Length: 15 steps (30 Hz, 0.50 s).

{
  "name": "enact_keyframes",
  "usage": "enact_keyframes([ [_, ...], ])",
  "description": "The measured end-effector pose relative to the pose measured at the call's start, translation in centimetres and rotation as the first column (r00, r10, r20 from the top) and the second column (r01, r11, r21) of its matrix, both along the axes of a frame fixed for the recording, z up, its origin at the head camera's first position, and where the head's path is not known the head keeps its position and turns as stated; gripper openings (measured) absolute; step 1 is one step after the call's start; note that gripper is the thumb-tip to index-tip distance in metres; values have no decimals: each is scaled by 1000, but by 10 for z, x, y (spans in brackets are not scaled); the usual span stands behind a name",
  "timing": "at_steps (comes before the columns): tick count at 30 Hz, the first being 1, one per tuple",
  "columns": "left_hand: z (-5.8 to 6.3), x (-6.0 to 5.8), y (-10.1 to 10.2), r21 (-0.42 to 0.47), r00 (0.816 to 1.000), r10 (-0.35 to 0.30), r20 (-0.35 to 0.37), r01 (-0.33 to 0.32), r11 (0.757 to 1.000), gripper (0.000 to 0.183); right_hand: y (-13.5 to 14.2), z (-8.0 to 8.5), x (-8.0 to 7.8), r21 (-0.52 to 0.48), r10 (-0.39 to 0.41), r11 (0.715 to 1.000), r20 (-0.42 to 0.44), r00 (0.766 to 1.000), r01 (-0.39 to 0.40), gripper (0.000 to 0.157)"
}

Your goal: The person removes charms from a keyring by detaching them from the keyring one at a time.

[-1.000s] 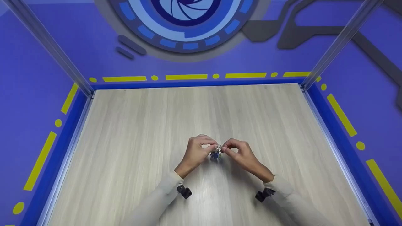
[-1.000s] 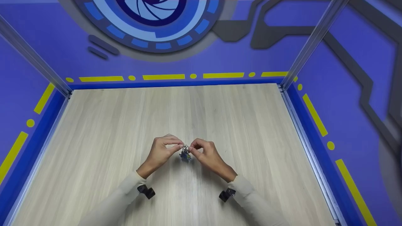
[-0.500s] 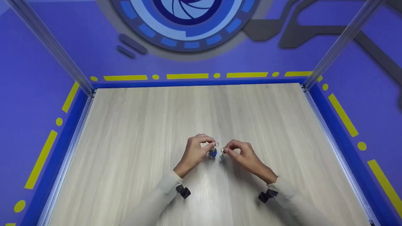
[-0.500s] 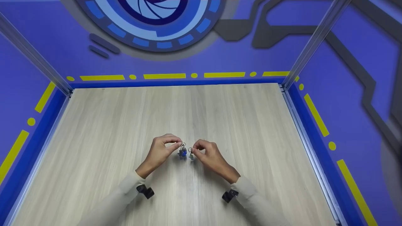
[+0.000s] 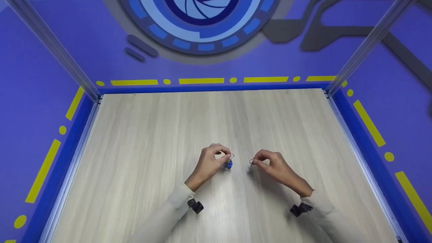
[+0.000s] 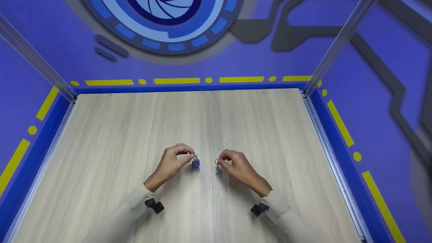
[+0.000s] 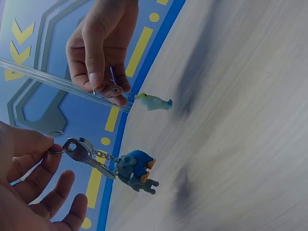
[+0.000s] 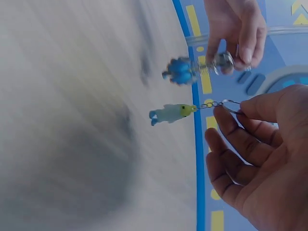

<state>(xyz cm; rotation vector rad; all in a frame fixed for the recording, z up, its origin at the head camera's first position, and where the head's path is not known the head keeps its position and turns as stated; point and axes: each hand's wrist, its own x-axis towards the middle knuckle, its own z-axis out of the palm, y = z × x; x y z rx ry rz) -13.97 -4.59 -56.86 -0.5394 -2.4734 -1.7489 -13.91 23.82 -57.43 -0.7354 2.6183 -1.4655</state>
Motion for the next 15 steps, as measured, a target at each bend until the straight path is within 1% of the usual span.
enact_keyframes([
  [4, 0, -1, -1, 10, 1000, -13, 5, 13, 1000, 5, 10, 1, -6, 61, 2, 998, 15, 1000, -3, 8],
  [8, 0, -1, -2, 6, 1000, -10, 17, 10, 1000, 5, 16, -1, -16, 123, -4, 992, 30, 1000, 0, 9],
  [11, -1, -1, -2, -4, 1000, -9, 22, 9, 1000, 4, 18, -4, -23, 149, -8, 989, 38, 999, 2, 8],
  [15, -1, 0, -3, 4, 999, -17, 43, 16, 1000, 4, 18, -10, -34, 159, -16, 987, 43, 999, 9, 7],
])
